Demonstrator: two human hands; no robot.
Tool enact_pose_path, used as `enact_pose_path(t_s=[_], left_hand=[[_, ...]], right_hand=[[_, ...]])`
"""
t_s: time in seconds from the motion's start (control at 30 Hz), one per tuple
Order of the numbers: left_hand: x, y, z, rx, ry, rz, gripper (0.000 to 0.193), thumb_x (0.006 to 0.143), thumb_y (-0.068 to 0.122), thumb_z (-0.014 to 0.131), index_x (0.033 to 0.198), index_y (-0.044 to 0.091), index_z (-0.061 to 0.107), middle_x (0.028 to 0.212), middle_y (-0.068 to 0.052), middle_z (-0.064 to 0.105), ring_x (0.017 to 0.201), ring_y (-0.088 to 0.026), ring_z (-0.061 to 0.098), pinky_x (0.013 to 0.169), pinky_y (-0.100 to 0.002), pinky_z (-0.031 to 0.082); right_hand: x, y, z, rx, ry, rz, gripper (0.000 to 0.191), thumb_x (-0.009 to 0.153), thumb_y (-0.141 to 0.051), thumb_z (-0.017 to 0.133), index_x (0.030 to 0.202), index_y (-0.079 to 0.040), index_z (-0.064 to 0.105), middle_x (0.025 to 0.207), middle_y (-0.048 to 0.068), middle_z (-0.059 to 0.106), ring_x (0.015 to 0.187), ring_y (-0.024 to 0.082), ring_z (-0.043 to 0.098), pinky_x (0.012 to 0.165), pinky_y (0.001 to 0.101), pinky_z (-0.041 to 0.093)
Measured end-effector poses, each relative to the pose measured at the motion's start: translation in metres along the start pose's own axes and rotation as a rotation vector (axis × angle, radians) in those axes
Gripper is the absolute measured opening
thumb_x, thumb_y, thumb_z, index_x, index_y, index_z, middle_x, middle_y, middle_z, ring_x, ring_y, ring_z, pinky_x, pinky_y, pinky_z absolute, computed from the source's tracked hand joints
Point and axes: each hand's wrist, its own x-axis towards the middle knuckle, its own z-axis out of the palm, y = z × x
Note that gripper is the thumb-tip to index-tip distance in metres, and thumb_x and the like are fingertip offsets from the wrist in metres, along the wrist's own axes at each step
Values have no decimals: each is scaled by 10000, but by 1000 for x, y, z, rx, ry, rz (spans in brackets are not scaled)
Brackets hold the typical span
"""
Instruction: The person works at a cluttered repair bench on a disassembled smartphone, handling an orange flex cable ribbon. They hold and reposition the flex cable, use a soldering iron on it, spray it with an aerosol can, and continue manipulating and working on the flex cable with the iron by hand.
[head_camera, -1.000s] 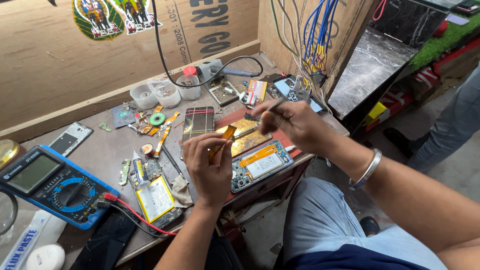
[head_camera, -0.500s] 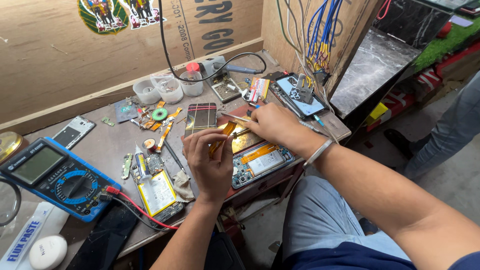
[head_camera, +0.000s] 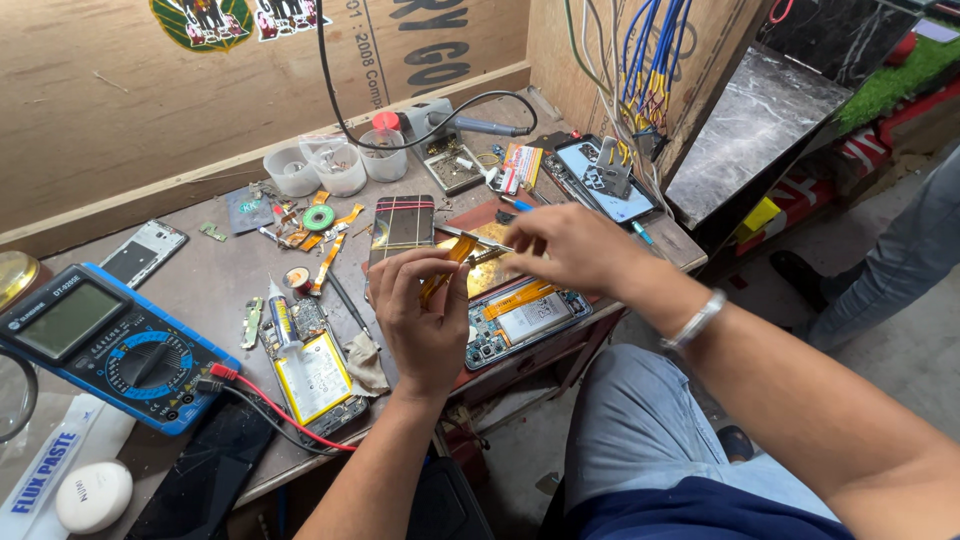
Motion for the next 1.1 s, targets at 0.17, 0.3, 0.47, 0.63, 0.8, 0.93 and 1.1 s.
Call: enact_pose_path(t_s=[0.17, 0.3, 0.47, 0.63, 0.8, 0.93, 1.1], left_hand=[[1, 0, 0, 12, -2, -7, 171, 882, 73, 807, 957, 117, 661, 1075, -21, 706, 1070, -241, 610, 998, -369, 431], [0, 1, 0, 12, -7, -18, 175, 873, 73, 810, 953, 120, 662, 1068, -12, 708, 1063, -234, 610, 995, -365, 430], [1, 2, 0, 27, -83, 46, 209, 839, 90, 834, 958, 129, 667, 1056, 10, 732, 1047, -218, 634, 972, -362, 418], [0, 6, 0, -50, -121, 144, 270, 818, 82, 865, 1006, 121, 675, 1050, 24, 754, 1059, -204, 654, 960, -358, 463], [1, 8, -1, -243, -212, 42, 301, 782, 38, 868, 1018, 97, 690, 1070, -2, 756, 1060, -201, 643, 900, -318, 584], [1, 6, -1, -315, -242, 27, 288, 808, 23, 857, 1032, 83, 687, 1084, -16, 756, 1058, -190, 652, 899, -311, 590], [-4, 0, 1, -339, -290, -49, 291, 818, 44, 863, 1022, 84, 659, 1081, -29, 769, 981, -160, 691, 792, -282, 550]], right_hand=[[-30, 13, -21, -51, -90, -250, 553, 738, -389, 874, 1176, -97, 707, 1191, 118, 702, 1157, 288, 639, 959, 410, 522], [-44, 20, -23, 129, -195, -99, 723, 644, -400, 893, 1262, -119, 644, 1294, 106, 650, 1237, 272, 617, 1005, 365, 556], [-45, 19, -17, -48, -141, -216, 836, 599, -400, 941, 1306, -95, 618, 1339, 146, 635, 1269, 332, 580, 1052, 438, 463], [-45, 12, -6, 253, -46, -107, 717, 728, -294, 894, 1349, -81, 605, 1321, 110, 673, 1219, 259, 638, 1023, 388, 508], [-49, -1, 22, 1087, -25, 51, 469, 912, -81, 758, 1350, -14, 605, 1223, 100, 707, 1128, 156, 685, 987, 314, 566], [-46, -7, 33, 1149, 86, 68, 377, 928, -70, 751, 1280, 32, 661, 1195, 112, 717, 1092, 164, 702, 966, 311, 576], [-44, -12, 38, 1122, 144, -30, 383, 946, -91, 759, 1290, 47, 661, 1192, 93, 674, 1108, 189, 719, 980, 328, 605]])
